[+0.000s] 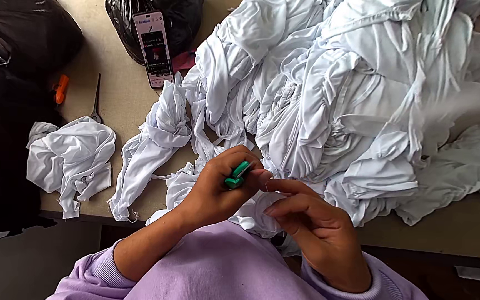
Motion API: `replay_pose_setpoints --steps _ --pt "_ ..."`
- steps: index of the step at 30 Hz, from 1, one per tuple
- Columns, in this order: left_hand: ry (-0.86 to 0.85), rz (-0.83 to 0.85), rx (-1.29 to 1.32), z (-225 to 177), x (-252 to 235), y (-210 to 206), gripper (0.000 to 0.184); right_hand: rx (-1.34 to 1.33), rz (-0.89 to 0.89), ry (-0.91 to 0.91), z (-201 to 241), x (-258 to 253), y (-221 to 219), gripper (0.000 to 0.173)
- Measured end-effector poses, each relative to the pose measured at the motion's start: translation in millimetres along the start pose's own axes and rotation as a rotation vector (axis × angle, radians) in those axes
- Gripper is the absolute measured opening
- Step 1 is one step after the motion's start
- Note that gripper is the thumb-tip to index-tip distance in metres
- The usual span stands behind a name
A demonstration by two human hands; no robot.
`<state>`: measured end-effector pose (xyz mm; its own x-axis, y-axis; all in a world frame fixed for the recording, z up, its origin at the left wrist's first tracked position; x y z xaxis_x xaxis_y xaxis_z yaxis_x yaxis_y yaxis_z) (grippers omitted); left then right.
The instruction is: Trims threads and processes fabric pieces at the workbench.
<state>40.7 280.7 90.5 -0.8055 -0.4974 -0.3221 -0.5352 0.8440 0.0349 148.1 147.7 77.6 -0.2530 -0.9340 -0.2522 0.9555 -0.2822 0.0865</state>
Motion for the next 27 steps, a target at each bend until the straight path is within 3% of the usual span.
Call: replay_pose_setpoints --steps 7,10,22,27 --pt "-0.010 -0.006 0.008 3 -3 -1 0.009 0.019 -0.044 0.012 1 -2 2 0.018" --pt "0.050 0.049 -0.017 4 -1 4 0.032 -0.020 -0.105 -0.003 -2 1 6 0.020" --pt "-0.103 0.362 -0.678 -14 0 15 0.036 -0.145 -0.074 -0.061 -5 2 9 0.036" --pt "-0.136 0.420 -0.735 -16 -9 11 0.033 -0.128 -0.045 -0.045 -4 2 8 0.036"
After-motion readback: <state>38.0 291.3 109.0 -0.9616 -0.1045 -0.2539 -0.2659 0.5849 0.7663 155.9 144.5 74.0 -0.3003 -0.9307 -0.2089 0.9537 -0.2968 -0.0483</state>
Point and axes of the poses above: each hand's wrist, its own x-axis away from the middle knuckle, its own y-axis out of the back of the hand, z = x × y, the point moved 5 cm from there along -x, towards the middle knuckle, and after that the axes turned 1 degree about z, right-handed, at the moved point
